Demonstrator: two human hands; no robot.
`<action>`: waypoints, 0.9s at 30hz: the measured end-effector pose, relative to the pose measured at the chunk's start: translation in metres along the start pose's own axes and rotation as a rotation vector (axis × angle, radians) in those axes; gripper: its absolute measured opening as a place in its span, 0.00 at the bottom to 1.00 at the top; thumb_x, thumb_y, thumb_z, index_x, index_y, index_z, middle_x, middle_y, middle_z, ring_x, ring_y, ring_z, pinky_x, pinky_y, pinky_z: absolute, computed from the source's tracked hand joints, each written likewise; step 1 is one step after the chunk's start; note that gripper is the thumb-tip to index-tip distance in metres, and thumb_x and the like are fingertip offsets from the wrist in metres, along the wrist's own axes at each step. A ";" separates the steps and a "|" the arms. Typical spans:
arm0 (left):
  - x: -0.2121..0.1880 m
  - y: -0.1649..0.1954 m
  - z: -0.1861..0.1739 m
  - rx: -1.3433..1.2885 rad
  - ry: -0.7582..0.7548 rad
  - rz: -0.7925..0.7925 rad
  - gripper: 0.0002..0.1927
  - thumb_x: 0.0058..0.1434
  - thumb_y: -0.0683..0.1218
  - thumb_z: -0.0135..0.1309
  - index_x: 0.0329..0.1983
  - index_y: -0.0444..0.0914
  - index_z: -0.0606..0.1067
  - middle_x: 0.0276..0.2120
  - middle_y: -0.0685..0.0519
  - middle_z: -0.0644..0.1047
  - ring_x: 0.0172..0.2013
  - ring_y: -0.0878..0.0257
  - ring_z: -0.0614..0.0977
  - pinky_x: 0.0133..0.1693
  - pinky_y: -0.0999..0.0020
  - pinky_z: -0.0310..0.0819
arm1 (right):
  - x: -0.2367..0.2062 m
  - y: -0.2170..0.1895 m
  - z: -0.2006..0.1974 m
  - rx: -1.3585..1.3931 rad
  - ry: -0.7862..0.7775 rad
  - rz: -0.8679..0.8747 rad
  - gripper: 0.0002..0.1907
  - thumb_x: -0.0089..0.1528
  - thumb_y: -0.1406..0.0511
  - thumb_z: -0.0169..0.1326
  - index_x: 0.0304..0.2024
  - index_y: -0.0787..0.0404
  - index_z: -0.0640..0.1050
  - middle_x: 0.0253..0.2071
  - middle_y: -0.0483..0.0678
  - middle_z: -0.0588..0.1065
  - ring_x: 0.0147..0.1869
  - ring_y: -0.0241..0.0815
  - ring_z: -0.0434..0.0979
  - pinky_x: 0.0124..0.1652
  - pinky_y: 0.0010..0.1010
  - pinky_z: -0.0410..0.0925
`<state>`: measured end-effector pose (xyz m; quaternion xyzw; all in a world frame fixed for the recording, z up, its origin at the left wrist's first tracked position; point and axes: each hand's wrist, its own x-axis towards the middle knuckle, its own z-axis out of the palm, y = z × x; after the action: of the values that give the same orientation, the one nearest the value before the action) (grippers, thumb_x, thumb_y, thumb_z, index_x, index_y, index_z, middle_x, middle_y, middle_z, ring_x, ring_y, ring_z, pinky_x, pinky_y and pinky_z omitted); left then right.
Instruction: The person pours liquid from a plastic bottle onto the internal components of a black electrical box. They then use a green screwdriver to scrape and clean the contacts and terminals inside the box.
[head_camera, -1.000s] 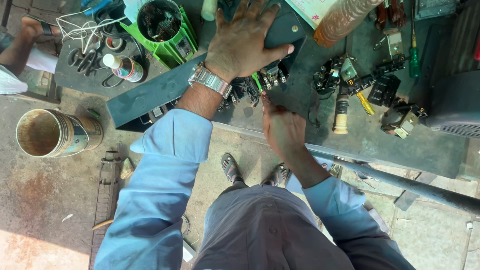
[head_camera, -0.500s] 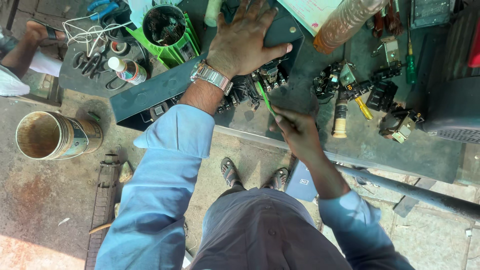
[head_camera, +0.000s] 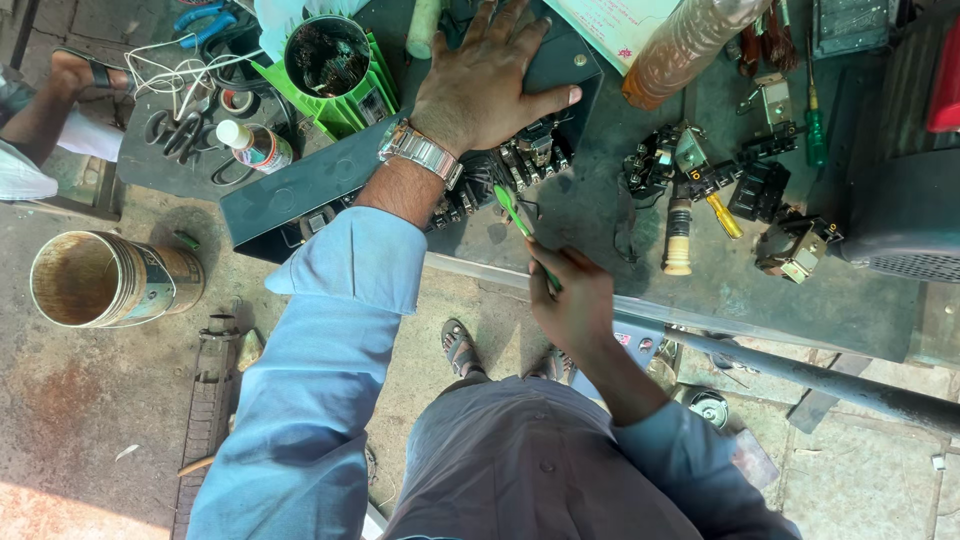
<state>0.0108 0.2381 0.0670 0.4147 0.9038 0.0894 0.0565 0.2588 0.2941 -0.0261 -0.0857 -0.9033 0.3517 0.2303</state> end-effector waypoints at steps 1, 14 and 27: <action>0.000 0.000 0.001 -0.006 0.002 0.002 0.48 0.63 0.80 0.40 0.77 0.49 0.55 0.76 0.48 0.49 0.75 0.47 0.48 0.65 0.22 0.42 | 0.005 -0.001 0.009 -0.038 -0.002 0.001 0.18 0.62 0.71 0.57 0.55 0.58 0.81 0.40 0.53 0.80 0.35 0.46 0.81 0.33 0.35 0.73; -0.001 -0.001 -0.009 -0.059 -0.056 -0.001 0.52 0.58 0.83 0.36 0.77 0.49 0.56 0.78 0.50 0.47 0.76 0.48 0.46 0.65 0.22 0.42 | 0.023 -0.010 0.035 -0.104 0.079 0.154 0.18 0.61 0.71 0.55 0.53 0.56 0.81 0.44 0.54 0.77 0.43 0.57 0.80 0.42 0.44 0.73; 0.001 -0.001 -0.008 -0.052 -0.014 -0.005 0.51 0.58 0.82 0.38 0.75 0.48 0.59 0.77 0.50 0.48 0.76 0.48 0.46 0.65 0.21 0.42 | 0.029 -0.015 0.043 -0.107 0.108 0.163 0.17 0.61 0.71 0.55 0.54 0.60 0.78 0.44 0.57 0.75 0.44 0.60 0.79 0.40 0.48 0.72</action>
<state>0.0079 0.2368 0.0740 0.4115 0.9018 0.1097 0.0738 0.2132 0.2666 -0.0336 -0.1898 -0.8970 0.3156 0.2445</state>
